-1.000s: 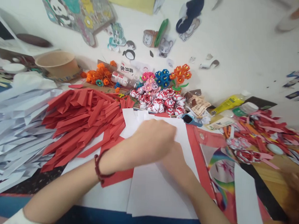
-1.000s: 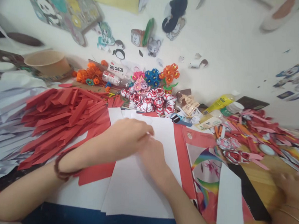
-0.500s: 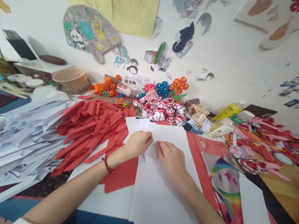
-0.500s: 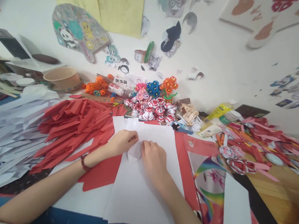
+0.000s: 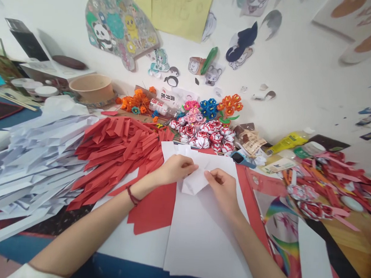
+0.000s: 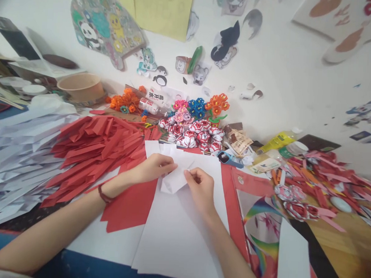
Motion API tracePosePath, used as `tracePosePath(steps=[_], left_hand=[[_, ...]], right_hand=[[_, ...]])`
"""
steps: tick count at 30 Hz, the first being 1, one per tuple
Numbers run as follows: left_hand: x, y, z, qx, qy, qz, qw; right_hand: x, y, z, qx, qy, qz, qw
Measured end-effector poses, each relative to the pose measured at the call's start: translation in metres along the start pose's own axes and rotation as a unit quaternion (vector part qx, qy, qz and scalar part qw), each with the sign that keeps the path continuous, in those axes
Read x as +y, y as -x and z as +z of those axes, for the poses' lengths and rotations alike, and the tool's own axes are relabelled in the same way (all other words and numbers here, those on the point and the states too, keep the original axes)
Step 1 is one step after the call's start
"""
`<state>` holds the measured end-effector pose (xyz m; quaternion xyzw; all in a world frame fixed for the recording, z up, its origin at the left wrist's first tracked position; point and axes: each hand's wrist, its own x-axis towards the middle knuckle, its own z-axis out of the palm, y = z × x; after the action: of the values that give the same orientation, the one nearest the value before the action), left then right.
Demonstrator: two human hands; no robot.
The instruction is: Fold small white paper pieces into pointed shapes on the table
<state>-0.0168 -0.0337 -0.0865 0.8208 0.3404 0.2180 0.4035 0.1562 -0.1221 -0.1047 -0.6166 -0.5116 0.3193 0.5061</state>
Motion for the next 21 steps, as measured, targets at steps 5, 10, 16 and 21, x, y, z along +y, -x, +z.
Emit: tracePosePath(steps=[5,10,16,21], left_hand=[[-0.004,0.000,-0.013,-0.051,0.021,0.003,0.998],[-0.010,-0.002,-0.005,0.003,-0.058,0.006,0.998],[-0.012,0.000,0.002,0.035,-0.181,0.017,0.983],[-0.014,-0.004,0.005,0.021,-0.052,0.020,0.998]], right_hand=[[0.006,-0.002,-0.003,0.089,-0.038,-0.008,0.995],[0.010,-0.005,-0.003,0.094,-0.043,0.029,0.994],[0.013,-0.012,-0.006,0.088,0.014,0.018,0.996],[0.013,-0.013,-0.006,0.082,0.019,0.013,0.996]])
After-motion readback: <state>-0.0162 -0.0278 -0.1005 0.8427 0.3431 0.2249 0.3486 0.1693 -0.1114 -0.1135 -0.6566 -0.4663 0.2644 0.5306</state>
